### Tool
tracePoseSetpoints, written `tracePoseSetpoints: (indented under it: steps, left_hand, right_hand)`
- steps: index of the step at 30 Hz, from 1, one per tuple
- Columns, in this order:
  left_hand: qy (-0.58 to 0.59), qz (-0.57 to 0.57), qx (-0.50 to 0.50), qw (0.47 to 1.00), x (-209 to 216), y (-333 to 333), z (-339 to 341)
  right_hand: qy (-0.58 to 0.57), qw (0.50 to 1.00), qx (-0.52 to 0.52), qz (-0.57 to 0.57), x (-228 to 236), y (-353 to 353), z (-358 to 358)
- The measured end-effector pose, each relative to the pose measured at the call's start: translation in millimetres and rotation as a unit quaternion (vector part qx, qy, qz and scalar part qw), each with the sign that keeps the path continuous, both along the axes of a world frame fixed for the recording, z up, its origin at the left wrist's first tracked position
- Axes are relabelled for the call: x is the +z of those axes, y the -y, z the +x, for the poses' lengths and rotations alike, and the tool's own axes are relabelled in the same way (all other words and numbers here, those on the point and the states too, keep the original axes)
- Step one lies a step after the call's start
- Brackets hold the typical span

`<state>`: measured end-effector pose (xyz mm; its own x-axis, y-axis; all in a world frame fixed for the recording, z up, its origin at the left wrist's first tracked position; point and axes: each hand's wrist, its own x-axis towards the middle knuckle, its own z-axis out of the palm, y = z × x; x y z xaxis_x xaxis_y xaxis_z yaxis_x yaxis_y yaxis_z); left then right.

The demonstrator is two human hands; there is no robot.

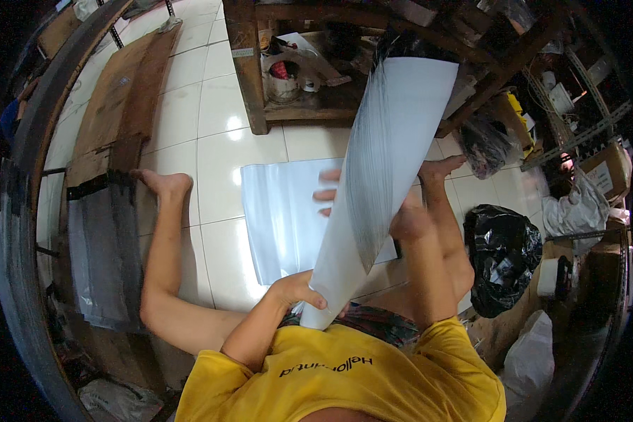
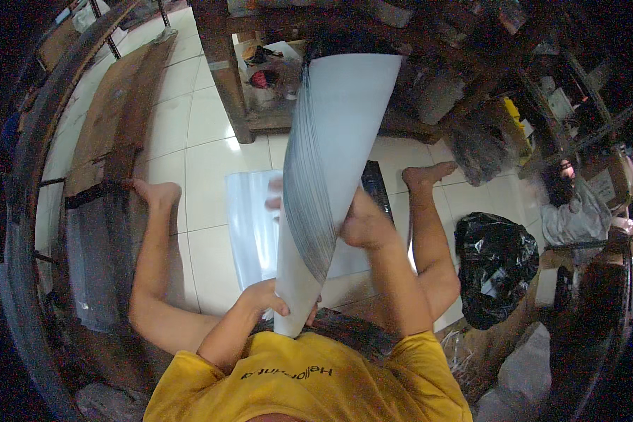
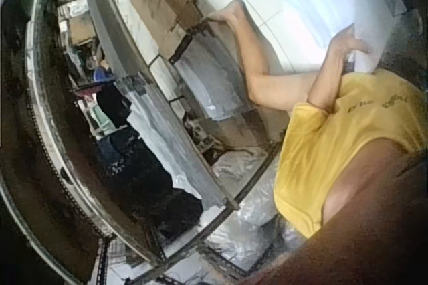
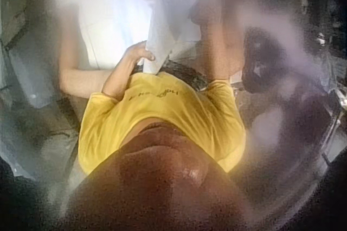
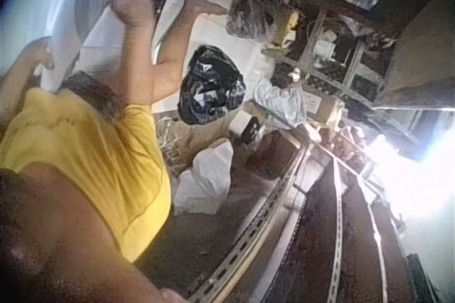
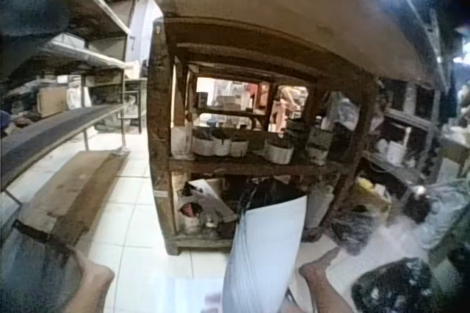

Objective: The person sits on the floor and folds white poly mailers one at a time. They smooth each mailer flat, fold it in half, then fold it again into a smaller rectangle, and stack the folded units into a growing pile.

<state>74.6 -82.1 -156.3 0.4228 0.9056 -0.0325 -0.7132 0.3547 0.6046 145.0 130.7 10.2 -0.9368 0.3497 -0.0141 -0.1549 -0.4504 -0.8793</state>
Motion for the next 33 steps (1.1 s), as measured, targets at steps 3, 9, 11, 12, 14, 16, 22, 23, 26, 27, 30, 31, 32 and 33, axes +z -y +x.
tracePoseSetpoints:
  steps: [3, 9, 11, 12, 14, 16, 22, 23, 26, 27, 30, 31, 32, 33]
  left_hand:
    - [-0.016, -0.041, 0.059, 0.997, 2.2, 2.9, 5.4]
    - [-0.462, -0.053, 0.363, 0.807, 71.4, -5.0, 39.7]
    - [-0.481, -0.06, 0.37, 0.793, 75.1, -6.7, 40.7]
    - [-0.471, -0.034, 0.366, 0.802, 72.0, -7.9, 37.0]
    - [-0.362, -0.008, 0.266, 0.893, 59.2, -6.2, 20.5]
    - [-0.11, 0.005, 0.06, 0.992, 41.4, -10.8, -2.7]
    - [-0.155, -0.003, 0.289, 0.945, 68.5, -8.5, 19.9]
    - [-0.208, -0.032, 0.39, 0.896, 80.1, -6.3, 28.7]
    - [-0.423, -0.136, 0.42, 0.791, 82.2, -25.5, 26.3]
    - [-0.433, -0.128, 0.408, 0.794, 81.8, -23.6, 24.1]
    - [-0.419, -0.064, 0.353, 0.834, 78.5, -14.4, -3.7]
    - [-0.336, -0.064, 0.292, 0.893, 73.8, -7.0, -11.8]
    - [-0.249, -0.059, 0.229, 0.939, 69.4, -5.6, -20.8]
    - [-0.157, -0.052, 0.163, 0.973, 63.8, -3.5, -23.1]
  right_hand:
    - [-0.062, 0.997, 0.038, -0.012, -37.1, 1.6, 1.4]
    - [0.057, 0.973, -0.211, 0.075, -13.4, 20.7, -7.6]
    - [0.077, 0.965, -0.219, 0.125, -12.0, 20.6, -6.5]
    - [0.087, 0.959, -0.222, 0.15, -11.0, 18.5, -6.9]
    - [-0.052, 0.995, -0.081, 0.017, -2.5, 20.0, -5.2]
    - [-0.163, 0.984, 0.018, -0.066, -7.9, 19.0, -1.0]
    - [-0.058, 0.992, -0.079, 0.077, 1.7, 10.6, -5.2]
    - [0.001, 0.984, -0.139, 0.112, 7.4, 11.0, -11.4]
    - [0.058, 0.902, -0.322, 0.281, -6.5, 17.5, -36.7]
    - [0.056, 0.857, -0.38, 0.344, -15.0, 20.4, -40.7]
    - [-0.001, 0.95, -0.243, 0.196, -12.4, 9.4, -32.0]
    - [-0.011, 0.979, -0.174, 0.109, -11.1, 7.8, -24.3]
    - [-0.05, 0.993, -0.105, -0.018, -7.9, 2.3, -24.3]
    - [-0.105, 0.993, -0.039, -0.042, -13.1, -1.0, -23.5]
